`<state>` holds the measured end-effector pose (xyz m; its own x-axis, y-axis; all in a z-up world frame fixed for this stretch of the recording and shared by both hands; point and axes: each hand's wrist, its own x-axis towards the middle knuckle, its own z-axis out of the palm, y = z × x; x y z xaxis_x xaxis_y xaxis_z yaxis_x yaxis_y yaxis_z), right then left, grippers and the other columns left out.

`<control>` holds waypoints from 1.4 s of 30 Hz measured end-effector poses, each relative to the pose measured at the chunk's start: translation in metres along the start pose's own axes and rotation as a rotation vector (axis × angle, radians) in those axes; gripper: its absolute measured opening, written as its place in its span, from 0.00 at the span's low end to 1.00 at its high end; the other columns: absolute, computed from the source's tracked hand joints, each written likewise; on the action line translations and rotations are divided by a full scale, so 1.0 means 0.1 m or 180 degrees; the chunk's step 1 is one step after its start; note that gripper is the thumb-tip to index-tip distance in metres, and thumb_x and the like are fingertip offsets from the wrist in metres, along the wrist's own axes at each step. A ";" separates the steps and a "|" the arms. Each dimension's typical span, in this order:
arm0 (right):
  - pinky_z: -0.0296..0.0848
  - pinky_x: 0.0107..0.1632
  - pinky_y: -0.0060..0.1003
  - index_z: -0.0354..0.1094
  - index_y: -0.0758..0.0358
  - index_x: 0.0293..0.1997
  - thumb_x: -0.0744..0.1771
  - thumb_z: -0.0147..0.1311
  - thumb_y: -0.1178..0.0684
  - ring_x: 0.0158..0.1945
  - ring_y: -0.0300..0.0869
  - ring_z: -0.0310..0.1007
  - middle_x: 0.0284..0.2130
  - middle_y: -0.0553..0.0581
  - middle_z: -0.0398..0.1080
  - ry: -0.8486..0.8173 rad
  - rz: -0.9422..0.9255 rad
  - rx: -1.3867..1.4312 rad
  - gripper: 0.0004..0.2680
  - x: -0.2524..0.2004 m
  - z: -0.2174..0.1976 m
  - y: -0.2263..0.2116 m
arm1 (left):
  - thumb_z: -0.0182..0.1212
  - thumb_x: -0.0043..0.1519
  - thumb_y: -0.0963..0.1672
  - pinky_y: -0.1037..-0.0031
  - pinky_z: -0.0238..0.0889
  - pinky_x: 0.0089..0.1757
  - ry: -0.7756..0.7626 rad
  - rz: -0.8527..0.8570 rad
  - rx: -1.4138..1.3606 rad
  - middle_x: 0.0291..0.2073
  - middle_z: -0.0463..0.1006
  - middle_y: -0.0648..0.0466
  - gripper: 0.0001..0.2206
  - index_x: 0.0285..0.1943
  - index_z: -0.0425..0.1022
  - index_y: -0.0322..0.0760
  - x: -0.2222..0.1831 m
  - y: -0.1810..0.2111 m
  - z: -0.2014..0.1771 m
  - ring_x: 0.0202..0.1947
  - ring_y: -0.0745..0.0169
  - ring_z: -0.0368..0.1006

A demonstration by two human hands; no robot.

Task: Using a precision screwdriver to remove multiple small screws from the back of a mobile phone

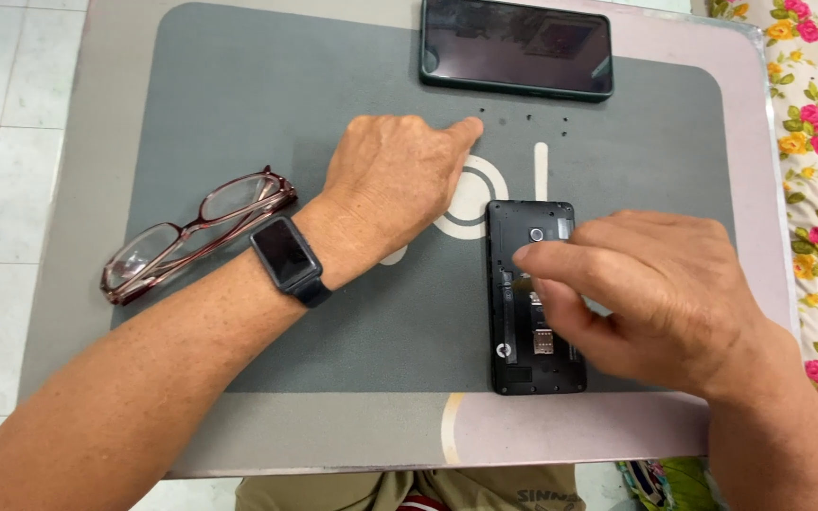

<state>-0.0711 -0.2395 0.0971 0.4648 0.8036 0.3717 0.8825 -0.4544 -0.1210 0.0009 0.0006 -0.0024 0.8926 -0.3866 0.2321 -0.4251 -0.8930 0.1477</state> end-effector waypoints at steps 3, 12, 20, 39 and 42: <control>0.66 0.32 0.39 0.70 0.58 0.52 0.67 0.51 0.67 0.24 0.47 0.60 0.26 0.50 0.66 -0.0026 -0.0134 0.0153 0.12 0.06 -0.04 -0.03 | 0.53 0.69 0.43 0.51 0.59 0.19 0.0261 -0.0001 -0.0042 0.12 0.71 0.52 0.03 0.42 0.70 0.48 -0.03 -0.02 0.05 0.13 0.37 0.69; 0.66 0.32 0.45 0.70 0.53 0.51 0.67 0.51 0.63 0.24 0.51 0.63 0.23 0.49 0.61 -0.0334 -0.0333 0.0009 0.10 0.22 -0.12 -0.01 | 0.56 0.70 0.45 0.47 0.58 0.18 0.0440 -0.0045 -0.0112 0.18 0.75 0.56 0.08 0.35 0.68 0.49 -0.51 0.03 0.00 0.17 0.33 0.70; 0.62 0.28 0.45 0.65 0.56 0.47 0.69 0.49 0.63 0.21 0.50 0.55 0.22 0.50 0.57 -0.0107 -0.0417 0.0068 0.06 0.25 -0.04 0.08 | 0.60 0.69 0.50 0.50 0.61 0.24 0.0244 -0.0029 -0.0523 0.27 0.82 0.59 0.06 0.39 0.76 0.54 -0.56 0.13 -0.20 0.27 0.40 0.78; 0.67 0.32 0.39 0.70 0.60 0.40 0.73 0.52 0.59 0.23 0.47 0.58 0.23 0.51 0.61 -0.0078 -0.0498 0.0202 0.04 0.18 -0.13 0.04 | 0.60 0.51 0.34 0.58 0.59 0.21 0.0534 0.1275 -0.0216 0.57 0.70 0.52 0.26 0.59 0.68 0.47 -0.63 0.28 -0.27 0.20 0.51 0.63; 0.70 0.32 0.41 0.73 0.60 0.43 0.72 0.54 0.61 0.23 0.47 0.62 0.24 0.51 0.65 -0.0145 -0.0434 0.0097 0.03 0.16 -0.13 0.06 | 0.61 0.52 0.33 0.53 0.61 0.24 0.0371 0.1320 -0.0510 0.53 0.69 0.51 0.29 0.63 0.70 0.49 -0.64 0.22 -0.30 0.25 0.47 0.68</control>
<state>-0.0596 -0.2346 0.1142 0.3426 0.8741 0.3444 0.9391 -0.3286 -0.1003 -0.0701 0.0126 0.0146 0.6231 -0.6671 0.4083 -0.7690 -0.6179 0.1640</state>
